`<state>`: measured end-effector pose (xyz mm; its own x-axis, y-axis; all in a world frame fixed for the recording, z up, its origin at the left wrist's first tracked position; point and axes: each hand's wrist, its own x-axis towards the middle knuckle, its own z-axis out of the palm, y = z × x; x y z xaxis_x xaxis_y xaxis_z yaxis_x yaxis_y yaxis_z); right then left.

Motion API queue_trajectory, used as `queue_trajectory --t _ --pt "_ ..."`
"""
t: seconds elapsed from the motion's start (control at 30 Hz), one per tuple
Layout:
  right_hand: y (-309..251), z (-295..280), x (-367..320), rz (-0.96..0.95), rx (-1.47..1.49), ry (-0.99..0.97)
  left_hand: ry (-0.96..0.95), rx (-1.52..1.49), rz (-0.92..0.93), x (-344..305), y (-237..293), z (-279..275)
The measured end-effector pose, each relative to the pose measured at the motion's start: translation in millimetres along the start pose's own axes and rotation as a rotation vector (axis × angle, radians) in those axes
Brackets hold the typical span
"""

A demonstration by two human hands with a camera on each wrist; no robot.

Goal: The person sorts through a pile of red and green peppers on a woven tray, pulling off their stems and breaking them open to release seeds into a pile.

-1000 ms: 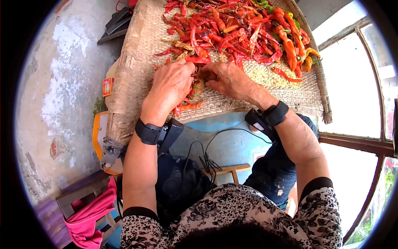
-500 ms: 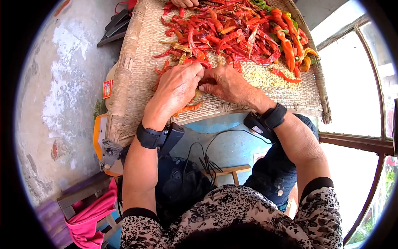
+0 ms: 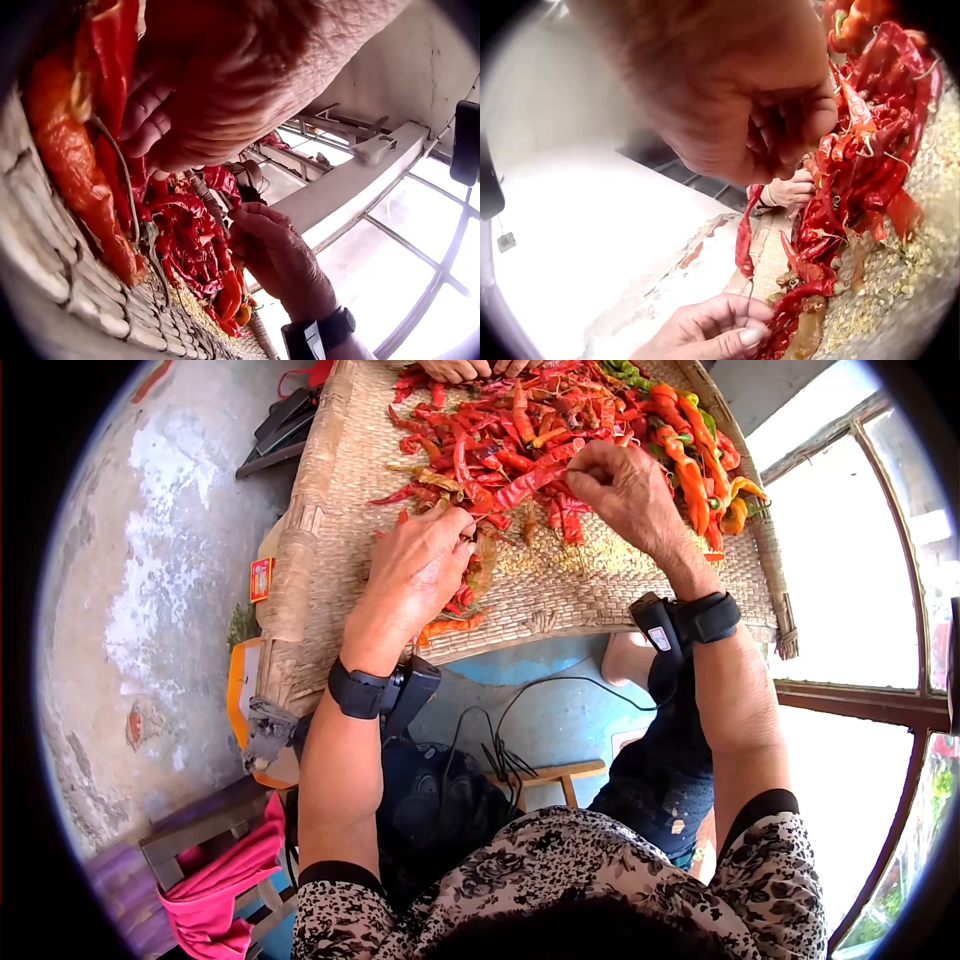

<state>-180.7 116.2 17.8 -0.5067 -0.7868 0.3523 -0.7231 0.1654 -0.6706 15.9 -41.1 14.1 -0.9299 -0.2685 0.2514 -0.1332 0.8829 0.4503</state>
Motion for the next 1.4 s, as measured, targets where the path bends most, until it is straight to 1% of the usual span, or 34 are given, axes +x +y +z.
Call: queue_trajectory --t 0.07,0.1,0.13,0.2,0.23,0.27,0.3,0.33,0.4,0.47,0.5,0.6,0.67,0.7,0.73,0.77,0.8,0.87,0.9,0.93,0.97,1.0,1.03,1.07,1.1,1.13,1.17,1.2,1.27,1.3,1.37,1.4 --pt "6.3 -9.1 3.3 0.173 -0.032 0.235 -0.016 -0.002 0.008 -1.0 0.7 4.4" --pt "8.1 -11.3 3.6 0.133 -0.110 0.328 -0.008 0.029 0.016 -3.1 2.5 6.3" --pt "8.9 -11.4 3.9 0.131 -0.112 0.329 -0.001 0.059 0.023 -4.2 4.1 7.8" --pt "11.4 -7.8 4.1 0.112 -0.157 0.302 -0.010 0.082 0.013 -2.8 4.4 7.8" --pt "5.1 7.5 -1.3 0.038 -0.136 0.065 -0.037 0.121 0.020 -1.8 3.1 6.9" --pt "-1.1 19.0 -5.3 -0.031 -0.055 -0.048 -0.065 0.160 0.027 -0.8 2.5 6.6" --pt "-1.6 32.3 -9.1 -0.102 -0.065 -0.144 -0.068 0.162 0.030 -0.5 2.5 7.0" --pt "-6.2 44.2 -15.8 -0.237 -0.169 -0.166 -0.083 0.176 0.028 -1.1 2.5 7.6" --pt "-13.8 55.0 -22.6 -0.212 -0.297 -0.254 -0.100 0.190 0.025 -2.6 5.5 8.2" --pt "-15.0 62.6 -21.4 -0.181 -0.341 -0.248 -0.134 0.284 -0.022 -1.6 14.9 10.0" --pt "-15.2 64.5 -20.5 -0.152 -0.385 -0.240 -0.133 0.283 -0.023 -1.4 15.5 13.5" --pt "-11.6 56.8 -12.0 -0.198 -0.436 -0.205 -0.097 0.303 -0.002 -1.4 11.0 19.9" --pt "-9.5 45.7 -12.0 -0.207 -0.409 -0.176 -0.053 0.259 0.015 -1.7 8.8 19.2" --pt "-8.1 38.9 -11.3 -0.116 -0.316 -0.207 -0.053 0.259 0.014 -2.1 8.7 18.2" --pt "-6.7 32.3 -9.6 -0.026 -0.223 -0.236 -0.055 0.185 -0.024 -2.0 9.0 15.7" --pt "-5.1 26.4 -6.2 0.002 -0.143 -0.226 -0.057 0.110 -0.061 -1.5 9.3 12.6" --pt "-5.0 20.1 -3.0 0.008 -0.043 -0.235 -0.055 0.110 -0.060 -0.3 9.6 8.7" --pt "-6.5 6.7 -0.5 0.127 0.026 -0.299 -0.122 -0.097 -0.146 1.7 7.8 1.4" --pt "-6.8 2.3 0.6 0.128 0.026 -0.295 -0.105 -0.115 -0.110 1.9 5.5 -0.6" --pt "-6.5 -1.2 1.3 0.141 -0.008 -0.347 -0.107 -0.114 -0.105 3.2 5.5 -1.9" --pt "-5.0 -4.0 1.6 0.154 -0.043 -0.398 -0.095 -0.331 -0.222 4.8 6.4 -3.6" --pt "0.0 -4.6 0.7 0.156 -0.042 -0.395 -0.082 -0.548 -0.340 6.0 6.1 -4.9" --pt "7.4 -3.2 -1.4 0.058 -0.083 -0.360 -0.057 -0.593 -0.297 6.2 1.4 -4.5" --pt "13.0 -2.2 -3.4 -0.041 -0.124 -0.324 -0.059 -0.592 -0.296 6.7 1.0 -4.9" --pt "15.5 -2.2 -5.7 -0.039 -0.123 -0.323 -0.023 -0.770 -0.289 7.1 1.2 -5.5" --pt "17.8 -2.1 -8.5 -0.032 -0.232 -0.320 0.015 -0.948 -0.280 7.6 2.1 -7.1" --pt "19.4 -1.9 -10.3 -0.024 -0.342 -0.317 -0.039 -0.994 -0.298 6.6 3.2 -13.2" --pt "19.2 -1.8 -10.8 -0.022 -0.340 -0.316 -0.041 -0.993 -0.298 6.5 3.4 -14.4" --pt "17.8 -1.8 -10.4 -0.004 -0.324 -0.320 -0.056 -1.142 -0.283 6.6 3.5 -15.7" --pt "17.5 -2.0 -9.2 -0.004 -0.324 -0.319 -0.074 -1.150 -0.293 5.7 3.3 -17.1" --pt "15.7 -2.9 -5.8 -0.088 -0.020 -0.239 -0.070 -1.182 -0.274 6.3 3.5 -16.0" --pt "8.1 -5.9 -4.7 -0.089 -0.019 -0.238 -0.066 -1.215 -0.254 6.7 3.8 -15.2"
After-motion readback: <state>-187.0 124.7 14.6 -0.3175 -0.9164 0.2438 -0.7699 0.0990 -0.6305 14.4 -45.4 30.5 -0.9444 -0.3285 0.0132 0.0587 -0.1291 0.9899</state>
